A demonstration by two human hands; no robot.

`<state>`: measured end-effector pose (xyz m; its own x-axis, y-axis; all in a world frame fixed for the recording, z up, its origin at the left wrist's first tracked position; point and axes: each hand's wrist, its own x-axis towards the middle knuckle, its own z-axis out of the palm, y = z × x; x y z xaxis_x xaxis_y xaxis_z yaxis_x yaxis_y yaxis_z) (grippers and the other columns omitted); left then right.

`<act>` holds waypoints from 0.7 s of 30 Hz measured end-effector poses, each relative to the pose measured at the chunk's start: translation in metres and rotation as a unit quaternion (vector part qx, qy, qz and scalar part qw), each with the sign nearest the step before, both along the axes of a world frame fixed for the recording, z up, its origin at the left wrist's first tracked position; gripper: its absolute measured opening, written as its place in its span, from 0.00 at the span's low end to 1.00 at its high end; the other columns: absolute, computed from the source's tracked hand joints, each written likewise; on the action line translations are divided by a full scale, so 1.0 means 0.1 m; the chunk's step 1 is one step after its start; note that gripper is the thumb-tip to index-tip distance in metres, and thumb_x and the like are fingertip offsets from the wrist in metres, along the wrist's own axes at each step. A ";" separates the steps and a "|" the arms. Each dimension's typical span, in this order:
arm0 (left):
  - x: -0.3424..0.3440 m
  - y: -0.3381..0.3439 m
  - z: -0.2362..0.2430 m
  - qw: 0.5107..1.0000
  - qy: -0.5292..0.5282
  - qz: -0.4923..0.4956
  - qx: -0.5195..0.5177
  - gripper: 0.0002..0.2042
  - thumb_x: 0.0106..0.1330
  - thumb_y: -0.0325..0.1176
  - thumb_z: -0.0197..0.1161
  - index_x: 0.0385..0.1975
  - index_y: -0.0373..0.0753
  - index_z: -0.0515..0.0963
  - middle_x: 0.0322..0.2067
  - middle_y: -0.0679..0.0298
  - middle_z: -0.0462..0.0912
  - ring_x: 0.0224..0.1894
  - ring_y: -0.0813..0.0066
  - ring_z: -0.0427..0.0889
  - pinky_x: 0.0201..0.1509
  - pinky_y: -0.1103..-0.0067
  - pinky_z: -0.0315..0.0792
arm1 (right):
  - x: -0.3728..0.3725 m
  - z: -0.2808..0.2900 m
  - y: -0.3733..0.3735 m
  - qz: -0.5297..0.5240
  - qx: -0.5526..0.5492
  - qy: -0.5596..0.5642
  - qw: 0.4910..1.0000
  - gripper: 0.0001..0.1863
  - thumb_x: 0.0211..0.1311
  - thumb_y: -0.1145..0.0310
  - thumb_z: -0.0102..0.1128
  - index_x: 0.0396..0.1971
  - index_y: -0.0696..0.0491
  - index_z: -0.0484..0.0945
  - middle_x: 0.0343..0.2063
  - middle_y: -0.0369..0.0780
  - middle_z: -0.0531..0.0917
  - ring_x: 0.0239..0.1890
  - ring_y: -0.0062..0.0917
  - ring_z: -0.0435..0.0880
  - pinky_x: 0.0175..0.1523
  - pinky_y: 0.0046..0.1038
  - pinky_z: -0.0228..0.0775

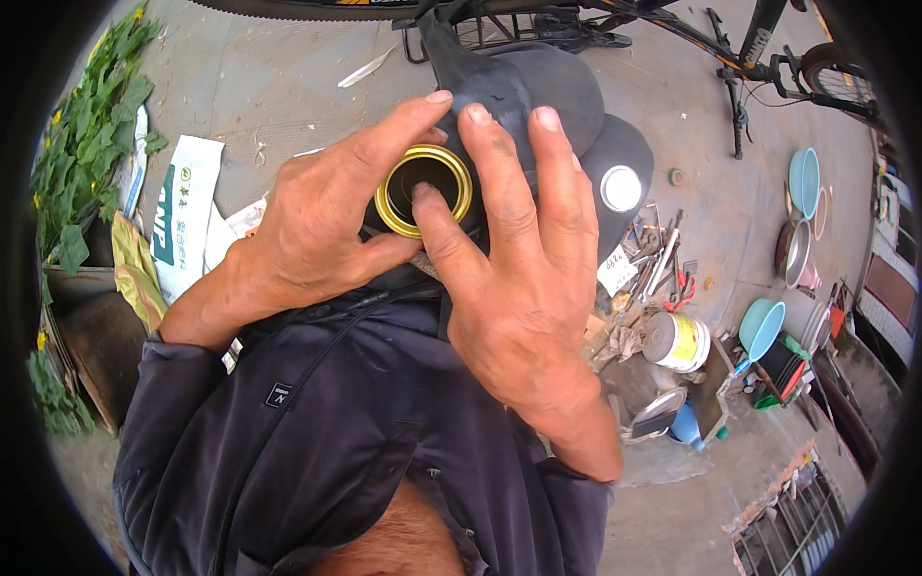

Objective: The person opens a small can of adhesive, applies it to a puncture on a bicycle inner tube, and then applies a patch over the hole. They press the patch firmly to secure it.

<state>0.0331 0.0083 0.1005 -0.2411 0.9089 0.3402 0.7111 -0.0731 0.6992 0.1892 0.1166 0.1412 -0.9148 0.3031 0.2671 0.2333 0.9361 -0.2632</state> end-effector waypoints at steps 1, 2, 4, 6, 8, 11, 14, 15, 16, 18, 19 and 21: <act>0.00 0.00 0.00 1.000 0.001 -0.003 0.005 0.41 0.45 0.22 0.75 0.64 0.34 0.65 0.60 0.55 0.75 0.52 0.61 0.83 0.51 0.73 0.81 | -0.01 0.00 0.00 0.002 0.003 -0.004 1.000 0.22 0.47 0.81 0.56 0.44 0.49 0.86 0.63 0.48 0.71 0.68 0.52 0.64 0.69 0.45 0.58; 0.00 0.00 -0.01 1.000 0.001 -0.006 0.009 0.41 0.45 0.22 0.75 0.64 0.34 0.65 0.60 0.55 0.75 0.52 0.61 0.84 0.50 0.73 0.81 | -0.01 0.00 0.00 0.003 0.006 -0.009 1.000 0.22 0.47 0.81 0.56 0.44 0.49 0.85 0.63 0.48 0.71 0.68 0.51 0.64 0.69 0.45 0.58; 0.00 0.00 -0.01 1.000 0.005 -0.006 0.008 0.40 0.45 0.22 0.75 0.64 0.34 0.65 0.60 0.55 0.75 0.52 0.61 0.84 0.50 0.73 0.81 | -0.02 -0.01 0.01 0.003 0.013 -0.018 1.000 0.23 0.47 0.81 0.56 0.45 0.49 0.85 0.64 0.48 0.70 0.68 0.51 0.64 0.69 0.45 0.58; 0.00 -0.01 -0.01 1.000 0.009 -0.006 0.010 0.40 0.45 0.22 0.75 0.64 0.34 0.65 0.60 0.55 0.75 0.52 0.61 0.84 0.50 0.73 0.82 | -0.03 -0.01 0.01 0.004 0.018 -0.026 0.999 0.23 0.47 0.80 0.56 0.45 0.50 0.85 0.64 0.48 0.70 0.68 0.51 0.64 0.69 0.45 0.58; -0.01 0.01 -0.01 1.000 0.013 -0.008 0.017 0.41 0.44 0.22 0.75 0.64 0.34 0.65 0.60 0.55 0.75 0.52 0.60 0.84 0.49 0.73 0.82 | -0.03 -0.01 0.01 0.003 0.020 -0.033 0.999 0.22 0.47 0.80 0.56 0.45 0.50 0.85 0.63 0.48 0.71 0.68 0.51 0.64 0.68 0.45 0.59; -0.02 0.02 -0.02 0.999 0.043 -0.010 0.026 0.42 0.43 0.21 0.75 0.64 0.34 0.66 0.59 0.54 0.76 0.51 0.59 0.84 0.48 0.72 0.82 | -0.06 0.04 0.00 -0.003 0.025 -0.060 0.998 0.23 0.47 0.80 0.57 0.45 0.50 0.85 0.63 0.47 0.71 0.68 0.50 0.64 0.67 0.45 0.60; -0.01 0.02 -0.03 0.998 0.042 -0.009 0.035 0.42 0.41 0.21 0.75 0.64 0.34 0.66 0.58 0.54 0.77 0.51 0.57 0.84 0.48 0.72 0.81 | -0.07 0.05 0.00 0.003 0.022 -0.068 0.997 0.23 0.46 0.81 0.57 0.44 0.50 0.85 0.63 0.47 0.71 0.68 0.50 0.65 0.66 0.46 0.61; -0.01 0.02 -0.03 0.998 0.043 -0.011 0.034 0.42 0.41 0.21 0.75 0.64 0.34 0.66 0.58 0.54 0.77 0.51 0.57 0.84 0.48 0.72 0.81 | -0.07 0.06 0.01 0.002 0.020 -0.074 0.997 0.23 0.45 0.81 0.58 0.44 0.50 0.85 0.63 0.47 0.71 0.68 0.50 0.65 0.66 0.46 0.61; -0.01 0.02 -0.02 0.998 0.045 -0.013 0.032 0.42 0.41 0.21 0.75 0.64 0.34 0.66 0.57 0.54 0.77 0.51 0.57 0.84 0.48 0.72 0.81 | -0.08 0.06 0.01 0.002 0.018 -0.079 0.997 0.23 0.45 0.81 0.58 0.44 0.50 0.85 0.63 0.47 0.71 0.68 0.50 0.65 0.66 0.46 0.61; -0.01 0.02 -0.02 0.998 0.047 -0.014 0.031 0.42 0.42 0.21 0.75 0.63 0.34 0.66 0.57 0.54 0.78 0.50 0.57 0.84 0.48 0.72 0.81 | -0.08 0.06 0.01 0.002 0.013 -0.084 0.996 0.24 0.44 0.82 0.57 0.44 0.50 0.86 0.63 0.48 0.71 0.68 0.50 0.65 0.66 0.46 0.61; -0.01 0.02 -0.03 0.998 0.047 -0.014 0.033 0.42 0.42 0.22 0.75 0.63 0.34 0.66 0.56 0.54 0.79 0.50 0.57 0.84 0.48 0.72 0.81 | -0.08 0.06 0.01 0.004 0.009 -0.084 0.996 0.25 0.43 0.83 0.56 0.44 0.49 0.86 0.63 0.48 0.70 0.68 0.50 0.65 0.67 0.46 0.61; -0.01 0.02 -0.04 0.998 0.050 -0.010 0.043 0.41 0.43 0.22 0.75 0.64 0.34 0.66 0.55 0.54 0.79 0.49 0.57 0.84 0.48 0.72 0.82 | -0.06 0.05 0.03 0.015 -0.026 -0.055 0.998 0.27 0.41 0.83 0.55 0.45 0.50 0.85 0.64 0.50 0.70 0.68 0.50 0.64 0.68 0.46 0.59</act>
